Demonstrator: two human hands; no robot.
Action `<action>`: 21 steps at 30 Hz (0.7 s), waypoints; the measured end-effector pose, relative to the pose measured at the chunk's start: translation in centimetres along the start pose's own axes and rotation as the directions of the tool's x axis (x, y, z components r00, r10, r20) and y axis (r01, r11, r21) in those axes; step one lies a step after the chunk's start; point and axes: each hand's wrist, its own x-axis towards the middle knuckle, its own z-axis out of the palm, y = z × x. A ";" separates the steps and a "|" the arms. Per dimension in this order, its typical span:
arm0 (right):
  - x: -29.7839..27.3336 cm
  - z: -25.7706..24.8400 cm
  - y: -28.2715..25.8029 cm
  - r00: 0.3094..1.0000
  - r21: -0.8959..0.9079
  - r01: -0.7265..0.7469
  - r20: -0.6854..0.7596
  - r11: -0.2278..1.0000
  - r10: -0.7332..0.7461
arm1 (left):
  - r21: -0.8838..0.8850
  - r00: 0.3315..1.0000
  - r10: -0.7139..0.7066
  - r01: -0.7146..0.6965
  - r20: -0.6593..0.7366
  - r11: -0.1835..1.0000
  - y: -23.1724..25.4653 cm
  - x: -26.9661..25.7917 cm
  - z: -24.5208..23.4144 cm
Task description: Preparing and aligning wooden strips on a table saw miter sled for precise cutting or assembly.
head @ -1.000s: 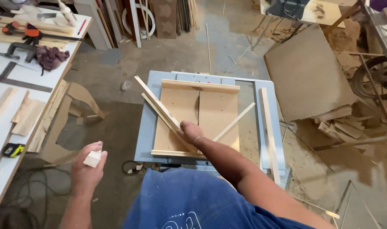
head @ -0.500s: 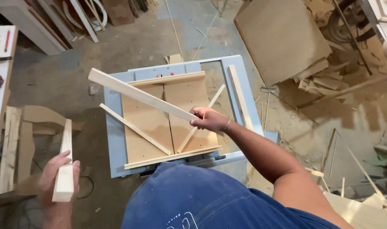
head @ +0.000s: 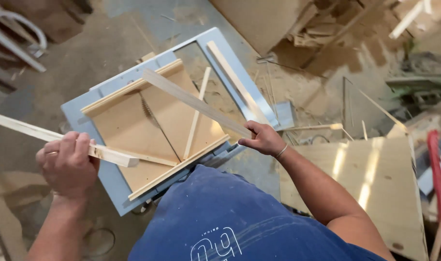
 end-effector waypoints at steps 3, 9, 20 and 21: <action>-5.0 0.0 1.6 0.992 -0.019 0.004 -0.129 1.000 -0.006 | -0.006 0.988 0.126 -0.127 -0.090 0.992 -0.3 2.5 1.2; -13.9 4.4 4.8 0.900 0.115 0.002 -0.434 0.993 0.048 | -0.230 0.936 0.277 -0.324 -0.217 0.918 0.7 5.9 3.2; -29.7 9.1 4.4 0.684 0.435 -0.164 -0.596 0.885 0.420 | -0.984 0.947 0.270 -0.177 -0.175 -0.018 19.0 7.0 37.1; -30.7 8.4 4.0 0.648 0.449 -0.206 -0.603 0.870 0.465 | -0.934 0.943 0.330 0.155 0.044 -0.320 21.3 9.0 34.7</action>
